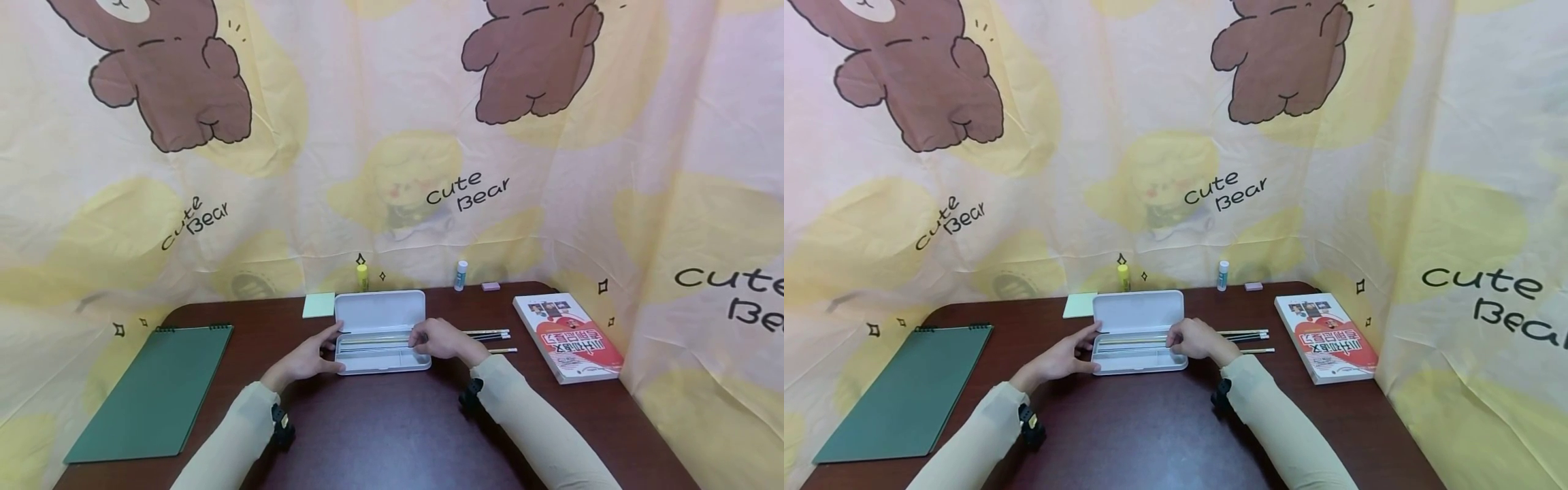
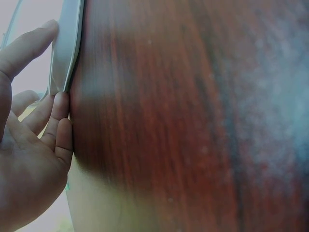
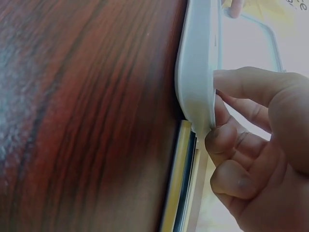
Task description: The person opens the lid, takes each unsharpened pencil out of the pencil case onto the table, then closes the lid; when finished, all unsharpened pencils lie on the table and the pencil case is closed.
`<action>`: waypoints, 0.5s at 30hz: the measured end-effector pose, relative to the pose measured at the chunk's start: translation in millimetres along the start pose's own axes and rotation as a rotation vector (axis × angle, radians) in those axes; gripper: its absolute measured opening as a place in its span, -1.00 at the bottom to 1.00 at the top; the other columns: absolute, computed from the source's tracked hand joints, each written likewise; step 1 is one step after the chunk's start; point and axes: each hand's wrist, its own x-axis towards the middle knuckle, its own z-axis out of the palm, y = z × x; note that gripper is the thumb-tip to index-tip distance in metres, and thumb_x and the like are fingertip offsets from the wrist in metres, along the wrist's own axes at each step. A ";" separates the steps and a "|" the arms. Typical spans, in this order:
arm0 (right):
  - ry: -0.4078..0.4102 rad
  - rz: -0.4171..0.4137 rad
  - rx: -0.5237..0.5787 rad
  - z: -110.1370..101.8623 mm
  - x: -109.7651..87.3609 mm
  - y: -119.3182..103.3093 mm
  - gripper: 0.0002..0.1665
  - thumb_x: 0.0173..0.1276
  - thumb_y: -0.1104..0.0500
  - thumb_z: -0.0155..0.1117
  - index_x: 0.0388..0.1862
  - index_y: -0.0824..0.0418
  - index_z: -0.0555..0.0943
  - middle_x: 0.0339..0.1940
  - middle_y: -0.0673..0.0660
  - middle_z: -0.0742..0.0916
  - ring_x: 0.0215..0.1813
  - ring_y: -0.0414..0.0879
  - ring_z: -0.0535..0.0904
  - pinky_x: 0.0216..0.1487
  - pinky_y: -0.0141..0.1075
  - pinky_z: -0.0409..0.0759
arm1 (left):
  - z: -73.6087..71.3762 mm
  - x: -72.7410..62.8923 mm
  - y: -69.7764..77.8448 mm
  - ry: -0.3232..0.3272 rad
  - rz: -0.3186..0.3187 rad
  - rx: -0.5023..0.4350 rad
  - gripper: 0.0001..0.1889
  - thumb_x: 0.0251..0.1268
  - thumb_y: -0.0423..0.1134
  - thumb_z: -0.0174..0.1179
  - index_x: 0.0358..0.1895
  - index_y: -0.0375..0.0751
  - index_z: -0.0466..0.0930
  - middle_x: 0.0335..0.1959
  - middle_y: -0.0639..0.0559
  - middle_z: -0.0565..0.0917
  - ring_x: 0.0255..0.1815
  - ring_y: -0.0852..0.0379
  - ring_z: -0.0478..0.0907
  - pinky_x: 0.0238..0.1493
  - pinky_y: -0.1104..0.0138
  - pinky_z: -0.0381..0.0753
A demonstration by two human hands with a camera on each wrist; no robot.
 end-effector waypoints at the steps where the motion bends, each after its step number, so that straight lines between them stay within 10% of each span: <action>1: -0.003 0.003 0.003 -0.6 0.1 -0.7 -0.89 0.26 0.25 0.41 -0.30 0.02 0.75 -0.41 -0.14 0.73 -0.32 -0.26 0.55 -0.20 -0.31 0.56 | -0.2 0.0 -0.1 0.000 0.000 -0.001 0.03 0.07 -0.09 0.52 0.59 0.18 0.08 0.40 -0.03 0.43 0.28 -0.03 0.45 0.36 -0.05 0.36; 15: -0.016 0.043 0.044 -4.1 0.8 -4.7 -0.91 0.26 0.26 0.40 -0.27 0.10 0.76 -0.42 -0.12 0.72 -0.32 -0.22 0.55 -0.19 -0.27 0.57 | -1.6 0.3 -0.9 -0.004 -0.008 -0.007 0.04 0.05 -0.06 0.53 0.59 0.21 0.07 0.39 -0.03 0.44 0.28 -0.03 0.43 0.37 -0.06 0.34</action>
